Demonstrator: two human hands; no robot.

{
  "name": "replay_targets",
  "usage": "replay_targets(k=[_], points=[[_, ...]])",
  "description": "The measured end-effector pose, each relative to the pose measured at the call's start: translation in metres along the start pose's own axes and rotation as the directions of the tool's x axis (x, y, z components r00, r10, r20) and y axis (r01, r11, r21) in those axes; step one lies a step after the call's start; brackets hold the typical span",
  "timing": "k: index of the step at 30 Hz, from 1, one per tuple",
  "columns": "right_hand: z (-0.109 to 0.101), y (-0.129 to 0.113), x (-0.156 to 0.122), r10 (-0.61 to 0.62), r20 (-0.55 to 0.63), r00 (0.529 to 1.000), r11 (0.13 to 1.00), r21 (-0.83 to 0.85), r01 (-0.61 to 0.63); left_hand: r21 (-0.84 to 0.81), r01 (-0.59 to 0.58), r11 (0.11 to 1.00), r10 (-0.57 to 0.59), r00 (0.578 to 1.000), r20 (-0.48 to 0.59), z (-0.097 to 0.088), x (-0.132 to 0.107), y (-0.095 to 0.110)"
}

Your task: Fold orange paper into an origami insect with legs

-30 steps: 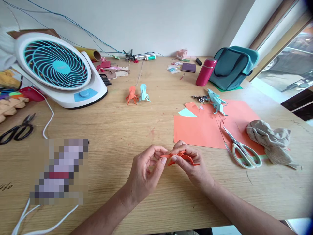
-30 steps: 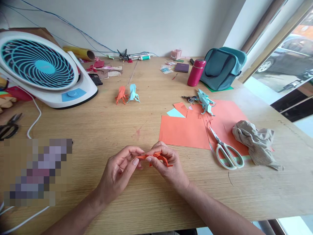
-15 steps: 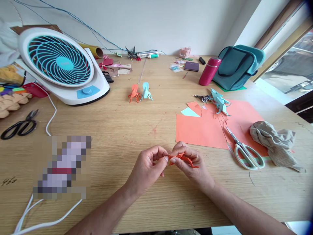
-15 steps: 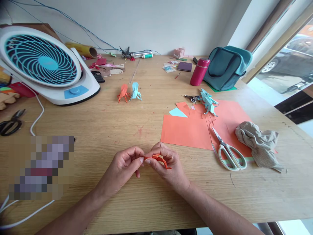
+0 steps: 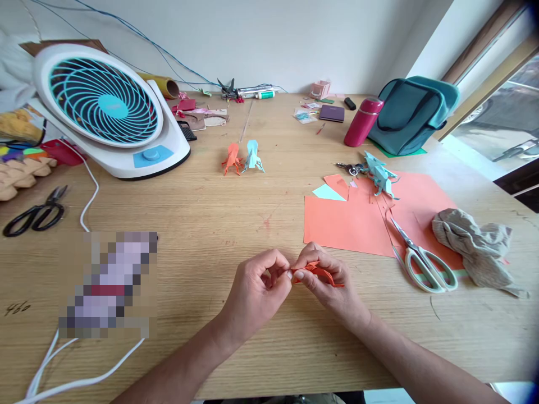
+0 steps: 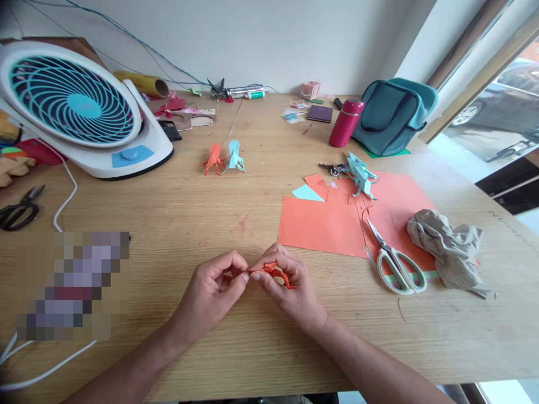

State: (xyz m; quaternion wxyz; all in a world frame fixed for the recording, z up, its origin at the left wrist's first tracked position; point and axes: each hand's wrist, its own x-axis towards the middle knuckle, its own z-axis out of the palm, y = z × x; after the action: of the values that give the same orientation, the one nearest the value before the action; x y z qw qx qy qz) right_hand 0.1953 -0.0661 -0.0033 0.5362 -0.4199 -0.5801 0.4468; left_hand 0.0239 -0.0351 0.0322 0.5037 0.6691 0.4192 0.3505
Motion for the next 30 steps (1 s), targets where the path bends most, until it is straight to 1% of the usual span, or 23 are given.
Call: replay_targets(k=[3,6,11,14,16,19,21,23,25,26,28,30], points=[[0.0005,-0.0013,0.0005,0.017,-0.003,1.0,1.0,0.007,-0.017,0.077,-0.091,0.993,0.093,0.996,-0.018,0.001,-0.0014,-0.002],[0.0006,-0.0026,0.0012,0.058,-0.02,0.998,0.996,0.064,-0.056,0.119,-0.173,0.978,0.175,0.984,-0.007,0.0007,-0.0019,-0.0038],[-0.0012,-0.002,0.0031,0.116,-0.048,0.992,0.983,0.152,-0.108,0.08,-0.18,0.98,0.177,0.983,0.044,-0.0004,-0.0024,-0.0063],[-0.0024,0.0004,0.0037,0.131,-0.06,0.99,0.975,0.19,-0.117,0.04,-0.134,0.99,0.131,0.99,0.056,0.0001,-0.0036,-0.0058],[-0.0029,0.0023,0.0031,0.151,-0.049,0.987,0.964,0.227,-0.136,-0.012,-0.054,0.998,0.054,0.996,0.075,0.0004,-0.0039,-0.0039],[-0.0031,0.0042,0.0017,0.184,-0.021,0.983,0.95,0.258,-0.173,-0.126,0.058,0.99,-0.043,0.992,0.118,-0.0003,-0.0024,-0.0005],[-0.0029,0.0041,0.0013,0.199,-0.003,0.98,0.946,0.261,-0.191,-0.185,0.088,0.979,-0.062,0.988,0.139,-0.0013,-0.001,0.0004],[-0.0022,0.0031,0.0017,0.204,0.02,0.979,0.935,0.29,-0.201,-0.21,0.089,0.974,-0.057,0.986,0.156,-0.0017,-0.0005,-0.0004],[-0.0014,0.0018,0.0029,0.212,0.025,0.977,0.915,0.347,-0.207,-0.215,0.057,0.975,-0.027,0.99,0.14,-0.0007,-0.0015,-0.0027],[-0.0011,0.0012,0.0036,0.22,0.016,0.975,0.904,0.374,-0.21,-0.202,0.021,0.979,0.003,0.993,0.116,0.0002,-0.0024,-0.0041],[-0.0005,0.0005,0.0049,0.243,-0.018,0.97,0.885,0.415,-0.214,-0.13,-0.091,0.987,0.098,0.994,0.048,0.0022,-0.0044,-0.0067],[-0.0001,0.0003,0.0057,0.26,-0.047,0.965,0.875,0.434,-0.214,0.002,-0.233,0.973,0.233,0.973,-0.01,0.0033,-0.0058,-0.0089]])
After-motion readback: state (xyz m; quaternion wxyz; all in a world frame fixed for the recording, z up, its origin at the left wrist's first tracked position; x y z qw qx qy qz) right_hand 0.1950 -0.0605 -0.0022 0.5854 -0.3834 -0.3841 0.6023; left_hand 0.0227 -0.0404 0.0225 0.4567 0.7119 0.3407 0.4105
